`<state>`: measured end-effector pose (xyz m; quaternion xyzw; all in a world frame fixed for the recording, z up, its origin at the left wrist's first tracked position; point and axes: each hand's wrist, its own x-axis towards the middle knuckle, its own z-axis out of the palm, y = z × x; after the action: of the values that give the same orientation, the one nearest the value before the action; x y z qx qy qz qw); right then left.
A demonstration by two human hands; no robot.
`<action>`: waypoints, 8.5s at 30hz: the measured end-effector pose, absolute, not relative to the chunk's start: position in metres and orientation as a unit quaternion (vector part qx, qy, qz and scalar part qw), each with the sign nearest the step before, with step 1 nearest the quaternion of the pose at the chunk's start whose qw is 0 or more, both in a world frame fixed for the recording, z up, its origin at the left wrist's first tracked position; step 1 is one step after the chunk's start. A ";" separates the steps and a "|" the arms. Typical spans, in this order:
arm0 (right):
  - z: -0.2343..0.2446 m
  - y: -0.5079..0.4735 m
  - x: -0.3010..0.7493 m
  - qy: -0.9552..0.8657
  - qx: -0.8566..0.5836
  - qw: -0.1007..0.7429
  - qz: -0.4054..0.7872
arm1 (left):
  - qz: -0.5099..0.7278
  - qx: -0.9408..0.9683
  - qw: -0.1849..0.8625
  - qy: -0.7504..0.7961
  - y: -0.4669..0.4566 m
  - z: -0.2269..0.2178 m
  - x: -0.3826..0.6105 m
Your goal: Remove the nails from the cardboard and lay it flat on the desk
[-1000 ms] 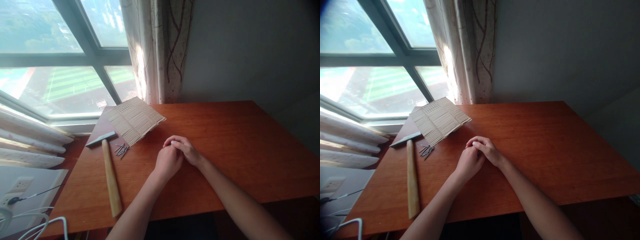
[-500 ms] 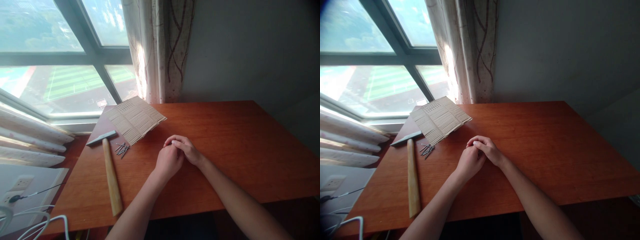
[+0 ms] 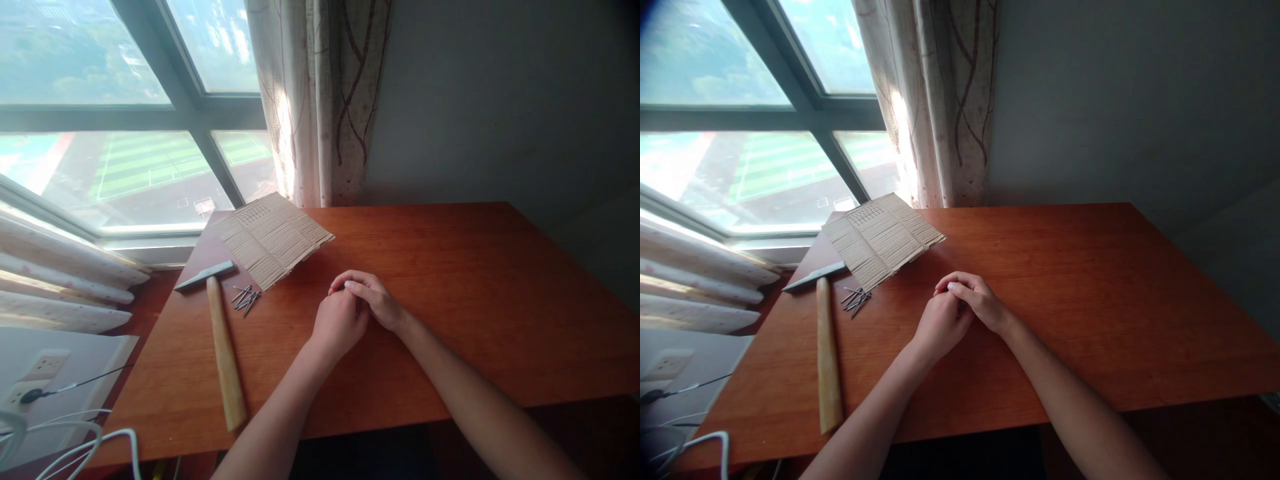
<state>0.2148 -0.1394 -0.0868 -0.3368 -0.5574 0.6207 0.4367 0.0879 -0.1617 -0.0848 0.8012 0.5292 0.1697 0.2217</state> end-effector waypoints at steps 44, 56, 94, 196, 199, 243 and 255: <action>-0.085 -0.140 0.215 -0.560 -0.339 0.436 0.617 | 0.170 0.802 0.228 0.525 -0.161 -0.084 0.088; -0.085 -0.139 0.215 -0.565 -0.338 0.436 0.613 | 0.169 0.804 0.219 0.526 -0.161 -0.085 0.089; -0.082 -0.138 0.215 -0.563 -0.341 0.432 0.616 | 0.182 0.797 0.228 0.529 -0.159 -0.088 0.089; -0.083 -0.138 0.217 -0.567 -0.333 0.429 0.619 | 0.178 0.807 0.221 0.518 -0.160 -0.088 0.090; -0.082 -0.138 0.217 -0.566 -0.338 0.429 0.618 | 0.176 0.806 0.223 0.519 -0.160 -0.088 0.090; -0.082 -0.138 0.216 -0.563 -0.340 0.426 0.621 | 0.177 0.809 0.221 0.514 -0.161 -0.088 0.090; -0.084 -0.138 0.217 -0.565 -0.337 0.424 0.622 | 0.185 0.808 0.218 0.516 -0.160 -0.090 0.089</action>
<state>0.2165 -0.1379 -0.0840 -0.3367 -0.5655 0.6221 0.4240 0.0888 -0.1597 -0.0901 0.8075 0.5161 0.1848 0.2178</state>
